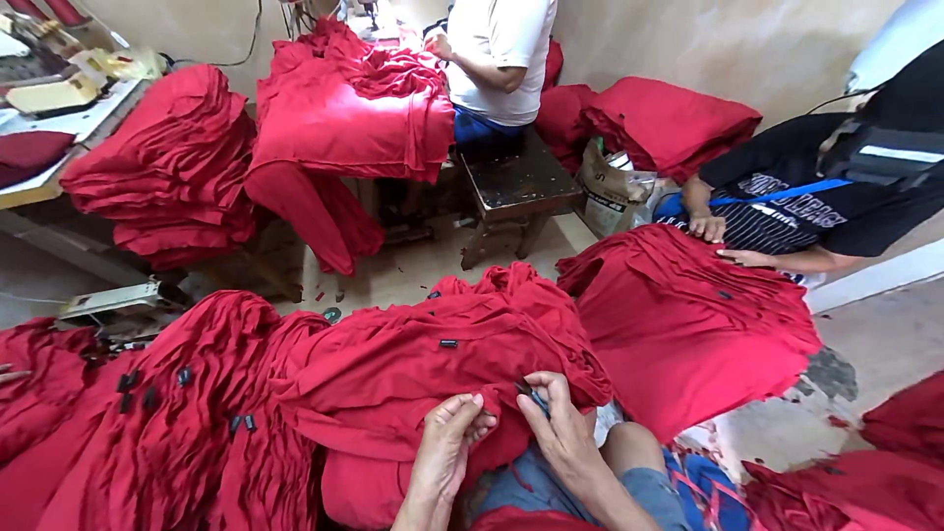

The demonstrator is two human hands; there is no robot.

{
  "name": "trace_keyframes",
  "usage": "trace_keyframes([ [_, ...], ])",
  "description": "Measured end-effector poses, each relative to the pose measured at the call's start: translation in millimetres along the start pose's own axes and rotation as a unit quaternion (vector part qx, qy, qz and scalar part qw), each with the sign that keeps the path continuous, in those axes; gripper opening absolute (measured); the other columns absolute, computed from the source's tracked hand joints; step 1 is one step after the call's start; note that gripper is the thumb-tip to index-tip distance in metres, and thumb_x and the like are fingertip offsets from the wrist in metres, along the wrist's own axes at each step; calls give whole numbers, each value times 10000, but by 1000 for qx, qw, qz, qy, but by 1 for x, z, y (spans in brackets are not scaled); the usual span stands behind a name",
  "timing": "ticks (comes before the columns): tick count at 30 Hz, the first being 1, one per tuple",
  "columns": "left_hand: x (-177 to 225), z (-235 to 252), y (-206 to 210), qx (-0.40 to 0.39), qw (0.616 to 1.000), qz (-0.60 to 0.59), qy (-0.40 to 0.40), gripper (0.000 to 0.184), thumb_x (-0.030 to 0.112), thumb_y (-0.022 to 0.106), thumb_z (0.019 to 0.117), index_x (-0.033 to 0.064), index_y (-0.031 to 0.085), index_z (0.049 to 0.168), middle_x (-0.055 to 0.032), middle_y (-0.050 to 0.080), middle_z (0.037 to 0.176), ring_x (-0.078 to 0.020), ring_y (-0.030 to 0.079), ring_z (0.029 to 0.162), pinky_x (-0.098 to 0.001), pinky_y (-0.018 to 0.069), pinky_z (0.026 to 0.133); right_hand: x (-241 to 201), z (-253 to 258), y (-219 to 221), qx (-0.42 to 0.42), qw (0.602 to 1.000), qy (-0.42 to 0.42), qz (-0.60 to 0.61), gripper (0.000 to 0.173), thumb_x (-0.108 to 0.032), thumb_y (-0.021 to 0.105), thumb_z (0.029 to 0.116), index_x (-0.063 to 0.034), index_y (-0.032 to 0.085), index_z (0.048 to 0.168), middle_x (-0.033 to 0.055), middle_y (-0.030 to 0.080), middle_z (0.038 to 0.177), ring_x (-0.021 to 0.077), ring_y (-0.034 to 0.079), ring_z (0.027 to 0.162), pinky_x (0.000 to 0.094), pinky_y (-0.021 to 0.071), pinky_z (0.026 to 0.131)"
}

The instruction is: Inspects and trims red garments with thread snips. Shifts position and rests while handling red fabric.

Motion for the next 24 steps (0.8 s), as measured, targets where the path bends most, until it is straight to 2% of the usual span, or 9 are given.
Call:
trace_keyframes([
  [4, -3, 2, -2, 25, 1000, -13, -6, 172, 5, 537, 1017, -26, 699, 970, -85, 732, 800, -143, 716, 710, -288, 611, 740, -11, -14, 2, 31, 995, -79, -51, 394, -368, 555, 1022, -10, 624, 1172, 78, 716, 891, 154, 696, 735, 324, 591, 658],
  [7, -3, 3, -4, 27, 999, -17, -10, 175, 1, 535, 1017, -31, 701, 971, -83, 729, 787, -136, 711, 698, -284, 611, 734, -16, -19, 8, 37, 988, -129, -71, 380, -385, 541, 1032, -33, 635, 1141, 68, 702, 853, 136, 666, 693, 281, 573, 642],
  [10, -4, 3, -5, 25, 999, -18, -12, 170, 5, 541, 1016, -29, 701, 972, -78, 722, 784, -126, 700, 698, -276, 603, 733, -21, -18, 12, 33, 981, -161, -99, 366, -373, 528, 1041, -40, 649, 1134, 67, 715, 891, 142, 682, 725, 273, 580, 669],
  [19, -6, 4, -6, 18, 999, -16, -26, 166, 3, 540, 1013, -15, 695, 957, -59, 710, 766, -112, 685, 686, -263, 593, 718, -21, -16, 21, 20, 974, -185, -129, 346, -344, 519, 1044, -34, 663, 1104, 78, 733, 929, 172, 719, 787, 292, 593, 706],
  [24, -7, 5, -6, 19, 999, -16, -33, 168, 5, 537, 1014, -11, 694, 957, -52, 707, 764, -107, 682, 690, -261, 589, 722, -14, -15, 24, 0, 987, -143, -75, 276, -287, 530, 1042, -41, 649, 1085, 50, 707, 834, 143, 694, 713, 287, 582, 653],
])
Point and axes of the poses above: each hand's wrist, its own z-axis towards the middle knuckle, its own y-axis out of the palm, x = y × z, the point moved 9 cm from there along z, towards the middle knuckle
